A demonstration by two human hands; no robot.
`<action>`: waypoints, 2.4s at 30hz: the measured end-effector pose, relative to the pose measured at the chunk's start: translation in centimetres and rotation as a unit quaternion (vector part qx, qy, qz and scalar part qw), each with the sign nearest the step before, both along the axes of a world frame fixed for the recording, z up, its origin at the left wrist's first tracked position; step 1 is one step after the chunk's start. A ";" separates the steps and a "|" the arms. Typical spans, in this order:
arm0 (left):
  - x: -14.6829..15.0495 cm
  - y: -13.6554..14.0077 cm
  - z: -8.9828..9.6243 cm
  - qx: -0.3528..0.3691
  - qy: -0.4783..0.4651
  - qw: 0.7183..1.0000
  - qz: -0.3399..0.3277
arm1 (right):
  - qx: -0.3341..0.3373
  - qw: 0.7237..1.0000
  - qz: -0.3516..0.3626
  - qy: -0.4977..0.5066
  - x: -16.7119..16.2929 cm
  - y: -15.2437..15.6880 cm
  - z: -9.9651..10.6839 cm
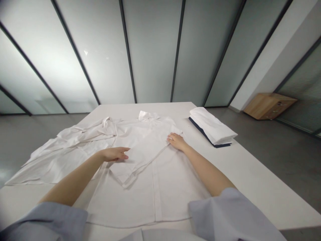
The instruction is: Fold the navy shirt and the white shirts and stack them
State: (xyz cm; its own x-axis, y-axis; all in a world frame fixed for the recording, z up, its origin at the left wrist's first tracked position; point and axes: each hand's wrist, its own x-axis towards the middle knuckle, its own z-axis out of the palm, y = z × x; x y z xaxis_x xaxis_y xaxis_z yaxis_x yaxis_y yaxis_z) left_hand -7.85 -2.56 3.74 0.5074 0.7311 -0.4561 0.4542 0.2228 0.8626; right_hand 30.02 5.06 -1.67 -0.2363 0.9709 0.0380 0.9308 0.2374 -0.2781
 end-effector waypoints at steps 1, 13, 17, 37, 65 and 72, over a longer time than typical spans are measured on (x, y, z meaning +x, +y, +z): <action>-0.1 0.8 -0.1 0.058 0.045 0.997 0.031 | 0.006 1.000 0.006 -0.008 0.0 0.0 0.4; 4.7 5.9 -4.3 0.458 0.331 0.823 0.063 | 0.061 0.995 -0.032 -0.068 -3.6 -1.1 0.4; 4.2 5.4 -5.2 0.465 0.333 0.820 0.030 | 0.054 0.996 -0.027 -0.061 -3.1 -1.1 0.0; 3.6 5.0 -4.9 0.459 0.322 0.828 0.022 | 0.064 0.997 -0.014 -0.037 -2.0 -0.6 -0.8; 1.0 6.0 -4.3 0.460 0.323 0.759 0.328 | 0.064 0.997 -0.012 -0.042 -2.0 -0.4 -1.0; 0.0 7.0 -4.7 0.371 0.317 0.815 0.311 | 0.070 0.996 -0.012 -0.047 -1.9 -0.4 -1.0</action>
